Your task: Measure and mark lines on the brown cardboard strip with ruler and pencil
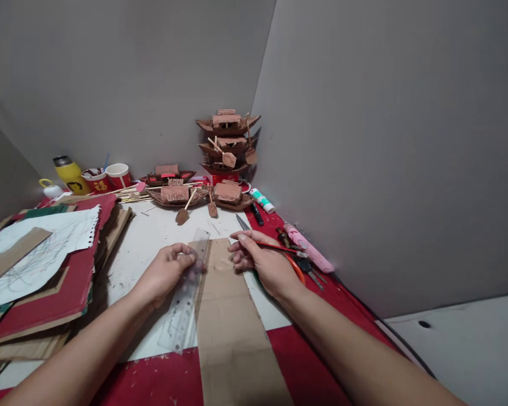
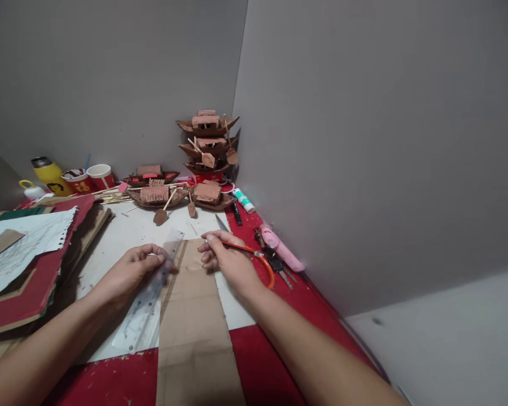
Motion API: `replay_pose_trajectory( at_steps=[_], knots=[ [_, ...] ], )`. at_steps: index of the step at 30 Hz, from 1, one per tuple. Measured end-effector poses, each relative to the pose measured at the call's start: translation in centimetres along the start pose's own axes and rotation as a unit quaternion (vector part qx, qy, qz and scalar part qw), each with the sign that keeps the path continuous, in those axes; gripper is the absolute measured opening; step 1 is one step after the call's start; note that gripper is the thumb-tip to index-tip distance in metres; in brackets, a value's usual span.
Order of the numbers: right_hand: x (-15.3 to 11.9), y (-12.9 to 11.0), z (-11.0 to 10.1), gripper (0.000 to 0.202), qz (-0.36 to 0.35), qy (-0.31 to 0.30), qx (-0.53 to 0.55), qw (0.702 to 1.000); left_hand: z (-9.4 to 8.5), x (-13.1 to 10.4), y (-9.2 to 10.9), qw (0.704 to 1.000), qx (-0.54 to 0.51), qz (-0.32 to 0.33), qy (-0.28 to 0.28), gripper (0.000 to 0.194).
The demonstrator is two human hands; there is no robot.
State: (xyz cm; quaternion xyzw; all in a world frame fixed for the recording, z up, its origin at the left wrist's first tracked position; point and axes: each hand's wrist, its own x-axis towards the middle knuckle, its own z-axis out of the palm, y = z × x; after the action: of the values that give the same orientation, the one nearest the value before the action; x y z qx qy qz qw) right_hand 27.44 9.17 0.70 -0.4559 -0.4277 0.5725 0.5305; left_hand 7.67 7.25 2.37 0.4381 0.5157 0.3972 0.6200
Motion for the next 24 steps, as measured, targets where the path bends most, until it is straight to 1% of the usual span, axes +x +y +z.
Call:
replay_pose_trajectory(
  at_steps=[4,8,13,18,20,22,24],
  knots=[
    [-0.5,0.4,0.3,0.035,0.009,-0.028,-0.025,0.999,0.6,-0.3,0.1,0.999,-0.041,-0.002,-0.008,0.021],
    [-0.9,0.2,0.4,0.039,0.023,-0.046,-0.014,0.999,1.6,-1.0,0.0,0.996,-0.069,-0.021,-0.048,0.028],
    [-1.2,-0.1,0.4,0.041,0.050,-0.071,-0.004,0.996,2.5,-1.5,-0.6,0.996,-0.052,-0.024,-0.065,0.030],
    [-1.3,0.0,0.4,0.036,0.052,-0.082,0.001,0.995,2.8,-1.8,-0.8,0.994,-0.049,-0.048,-0.088,0.030],
    [-1.2,0.0,0.4,0.034,0.038,-0.062,-0.001,0.997,2.6,-1.7,-0.7,0.996,-0.051,-0.034,-0.071,0.030],
    [-1.0,0.0,0.3,0.032,0.017,-0.029,-0.002,0.999,2.3,-1.5,-0.5,0.998,-0.046,-0.017,-0.035,0.030],
    [-0.9,0.0,0.2,0.032,0.002,-0.005,-0.002,1.000,1.8,-1.3,-0.3,1.000,-0.025,-0.015,0.003,0.029]
  ],
)
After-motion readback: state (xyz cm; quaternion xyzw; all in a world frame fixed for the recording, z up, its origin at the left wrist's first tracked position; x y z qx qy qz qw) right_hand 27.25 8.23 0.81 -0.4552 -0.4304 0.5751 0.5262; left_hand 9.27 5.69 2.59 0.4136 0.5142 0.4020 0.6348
